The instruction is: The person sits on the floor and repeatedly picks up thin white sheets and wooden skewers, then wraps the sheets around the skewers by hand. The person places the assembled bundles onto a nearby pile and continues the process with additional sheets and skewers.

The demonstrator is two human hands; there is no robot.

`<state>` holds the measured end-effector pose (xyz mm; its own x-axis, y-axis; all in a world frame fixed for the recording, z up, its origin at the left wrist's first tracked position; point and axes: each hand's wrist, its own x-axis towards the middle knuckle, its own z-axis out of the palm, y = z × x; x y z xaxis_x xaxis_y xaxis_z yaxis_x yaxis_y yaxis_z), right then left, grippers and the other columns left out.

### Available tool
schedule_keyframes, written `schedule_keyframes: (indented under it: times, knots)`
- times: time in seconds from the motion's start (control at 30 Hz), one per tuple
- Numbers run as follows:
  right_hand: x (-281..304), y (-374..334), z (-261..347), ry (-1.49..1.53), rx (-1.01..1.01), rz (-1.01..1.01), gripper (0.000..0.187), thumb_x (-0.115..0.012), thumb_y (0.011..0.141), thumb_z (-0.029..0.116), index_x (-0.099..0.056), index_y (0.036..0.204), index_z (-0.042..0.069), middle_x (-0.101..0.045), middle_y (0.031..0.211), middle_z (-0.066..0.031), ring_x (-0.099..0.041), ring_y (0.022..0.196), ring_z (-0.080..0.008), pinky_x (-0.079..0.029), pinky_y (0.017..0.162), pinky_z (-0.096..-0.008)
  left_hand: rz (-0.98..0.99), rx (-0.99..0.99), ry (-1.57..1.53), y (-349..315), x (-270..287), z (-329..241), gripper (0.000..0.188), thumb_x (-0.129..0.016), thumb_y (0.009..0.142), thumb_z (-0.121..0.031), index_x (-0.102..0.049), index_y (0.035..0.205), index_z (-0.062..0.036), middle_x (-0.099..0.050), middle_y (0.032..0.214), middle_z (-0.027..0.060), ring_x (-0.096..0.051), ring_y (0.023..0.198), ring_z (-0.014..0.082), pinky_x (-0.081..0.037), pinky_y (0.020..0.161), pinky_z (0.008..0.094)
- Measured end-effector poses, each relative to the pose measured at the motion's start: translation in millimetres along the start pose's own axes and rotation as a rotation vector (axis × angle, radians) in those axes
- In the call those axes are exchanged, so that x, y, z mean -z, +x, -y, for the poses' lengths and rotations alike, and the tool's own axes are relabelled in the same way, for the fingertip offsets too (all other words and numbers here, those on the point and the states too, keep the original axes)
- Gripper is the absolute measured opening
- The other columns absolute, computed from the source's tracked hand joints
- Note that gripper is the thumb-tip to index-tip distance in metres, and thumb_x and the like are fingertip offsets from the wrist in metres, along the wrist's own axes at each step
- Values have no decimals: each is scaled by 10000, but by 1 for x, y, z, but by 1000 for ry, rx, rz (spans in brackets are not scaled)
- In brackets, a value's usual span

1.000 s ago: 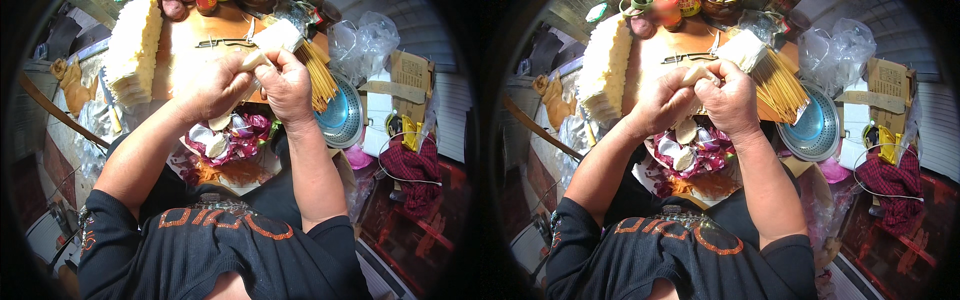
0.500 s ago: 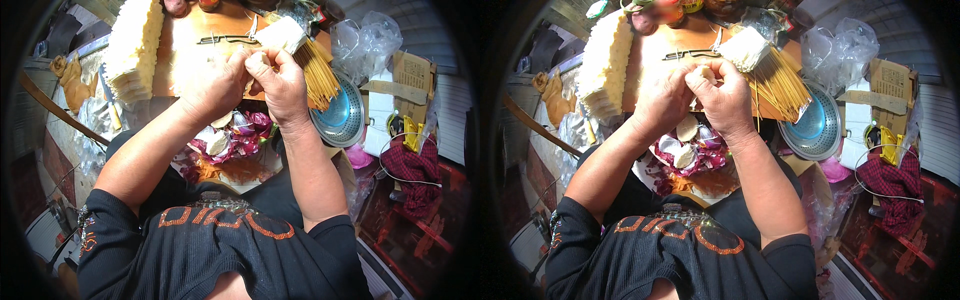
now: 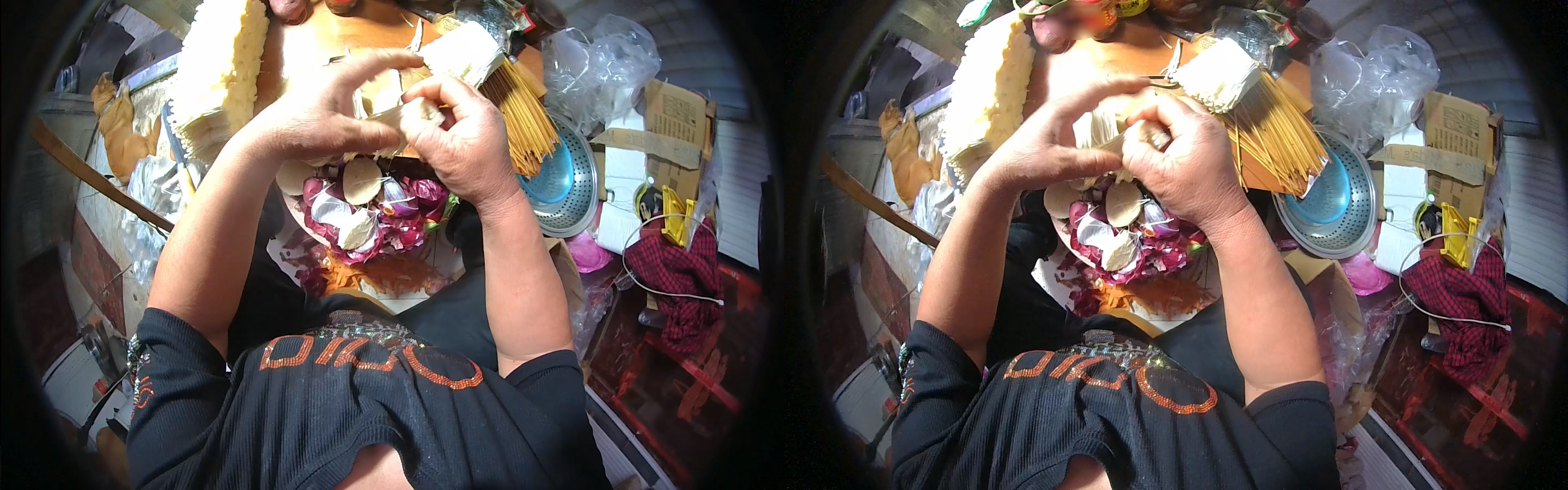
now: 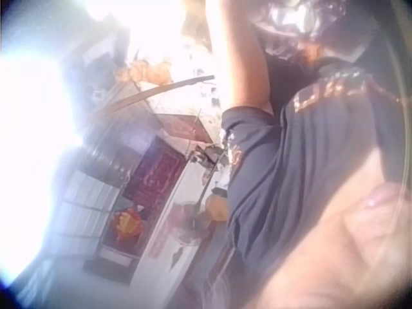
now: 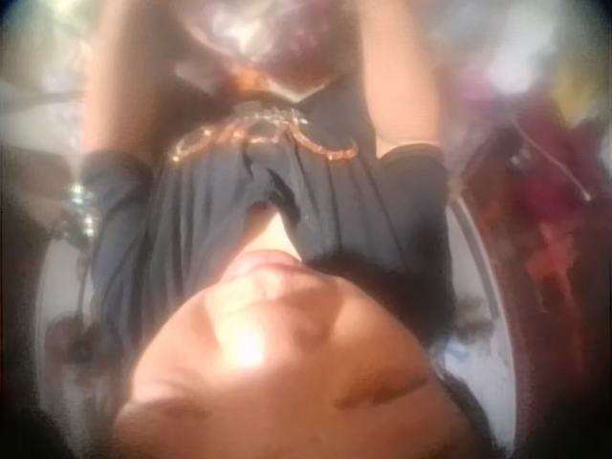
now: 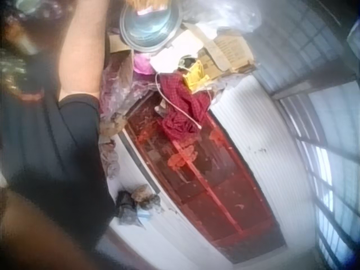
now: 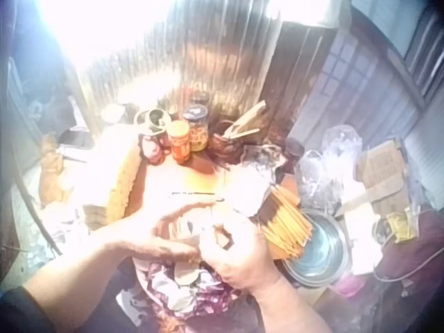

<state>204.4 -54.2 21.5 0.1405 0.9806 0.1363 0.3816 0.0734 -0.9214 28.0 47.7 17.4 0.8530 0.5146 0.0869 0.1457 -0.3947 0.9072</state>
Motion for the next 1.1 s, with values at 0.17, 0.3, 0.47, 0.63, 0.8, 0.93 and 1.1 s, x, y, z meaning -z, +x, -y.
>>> schedule_keyframes:
  times: [0.17,0.3,0.47,0.63,0.8,0.93,1.1]
  knots:
    - [2,-5,8,94,-100,171,179,-644,829,112,-619,972,7,-600,831,-34,-565,717,-81,-481,650,-225,283,267,-45,2,-9,-3,557,-770,803,-227,-518,1247,-3,-589,1141,58,-536,1053,155,-440,931,307]
    - [1,-8,11,254,-146,130,204,-740,743,177,-650,863,38,-596,790,-42,-539,700,-109,-459,642,-251,368,251,-391,1,-10,-8,449,-743,836,-238,-563,1175,-5,-626,935,9,-577,879,103,-486,768,246]
    - [7,-10,13,320,-163,128,234,-752,730,194,-656,871,34,-594,769,-14,-521,692,-77,-454,633,-243,322,284,-712,-2,-22,-17,345,-712,862,-282,-601,1061,-23,-603,772,-8,-554,669,66,-470,583,223]
    - [10,-9,9,269,-126,118,180,-700,742,165,-661,858,33,-593,750,-10,-519,678,-74,-455,624,-241,339,293,-677,-3,-30,-10,290,-670,894,-310,-602,970,-39,-575,716,-17,-531,603,67,-432,521,214]
    - [9,-9,9,227,-109,95,146,-671,753,150,-670,841,33,-601,726,-24,-529,660,-84,-462,621,-250,310,281,-626,-2,-34,-9,288,-671,894,-311,-609,958,-37,-584,731,-18,-540,630,67,-440,548,215]
    - [7,-7,7,126,-59,80,141,-663,752,140,-672,834,26,-612,715,-43,-554,665,-96,-473,625,-263,240,266,-573,-3,-38,-10,259,-659,908,-277,-615,961,-26,-606,768,-19,-560,687,66,-462,611,212]
    - [6,-4,5,136,-118,117,186,-691,765,154,-668,893,21,-628,756,-43,-586,691,-108,-493,649,-267,265,334,-632,-5,-36,-3,236,-637,925,-240,-618,979,-11,-625,794,-11,-583,717,68,-478,642,212]
